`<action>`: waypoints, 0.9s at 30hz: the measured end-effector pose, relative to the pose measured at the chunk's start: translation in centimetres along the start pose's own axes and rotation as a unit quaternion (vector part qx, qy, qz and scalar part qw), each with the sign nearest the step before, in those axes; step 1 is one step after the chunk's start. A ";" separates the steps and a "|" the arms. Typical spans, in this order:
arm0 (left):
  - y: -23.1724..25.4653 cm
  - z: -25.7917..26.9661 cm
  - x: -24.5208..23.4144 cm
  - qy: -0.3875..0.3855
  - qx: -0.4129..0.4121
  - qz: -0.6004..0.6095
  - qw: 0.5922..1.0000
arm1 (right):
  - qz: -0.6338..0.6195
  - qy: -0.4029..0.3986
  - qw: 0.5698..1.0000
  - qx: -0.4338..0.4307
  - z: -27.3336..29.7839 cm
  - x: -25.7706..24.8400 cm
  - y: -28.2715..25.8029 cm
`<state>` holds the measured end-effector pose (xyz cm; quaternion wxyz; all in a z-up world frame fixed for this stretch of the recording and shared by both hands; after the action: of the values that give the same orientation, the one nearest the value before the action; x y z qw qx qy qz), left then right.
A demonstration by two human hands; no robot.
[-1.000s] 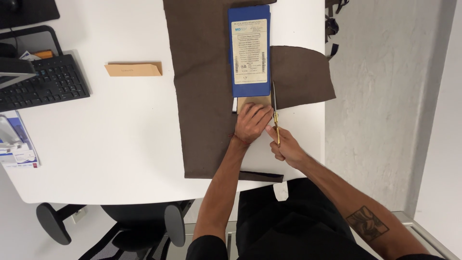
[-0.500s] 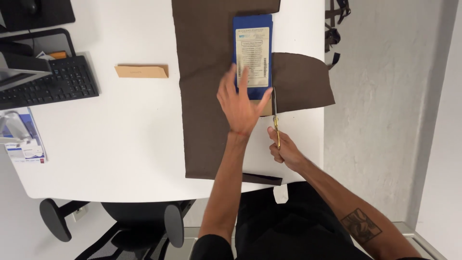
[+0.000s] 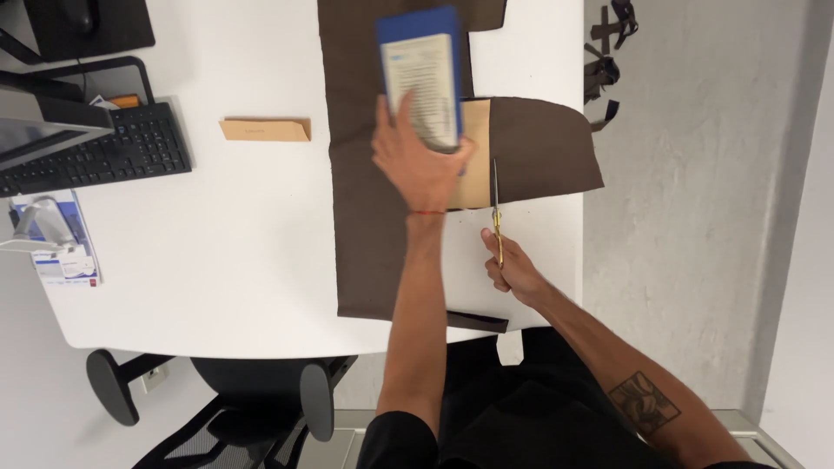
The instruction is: Cutting a piece of leather around a cardboard template using scissors.
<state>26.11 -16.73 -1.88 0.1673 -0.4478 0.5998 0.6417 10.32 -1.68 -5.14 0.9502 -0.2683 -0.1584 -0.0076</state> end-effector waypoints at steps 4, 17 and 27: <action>-5.6 -1.8 -3.6 0.038 -0.013 -0.078 0.996 | 0.003 -0.013 1.000 -0.005 0.1 -0.3 0.2; -5.9 2.3 -2.4 -0.046 0.186 -0.090 0.977 | 0.006 -0.024 1.000 -0.010 -0.1 -0.6 0.6; -4.1 1.2 1.4 -0.240 0.307 -0.067 0.919 | 0.005 -0.015 1.000 -0.004 0.3 -0.6 0.3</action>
<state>27.95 -15.15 -5.64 0.4780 -0.2463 0.6778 0.5014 9.71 -1.32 -5.18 0.9466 -0.2729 -0.1718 0.0006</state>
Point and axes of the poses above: each hand's wrist, its own z-axis away from the middle knuckle, its own x-axis out of the palm, y = z × x, the point moved 1 cm from there along -z, towards the middle knuckle, and after that the axes turned 4 degrees about -x, right-handed, at the moved point
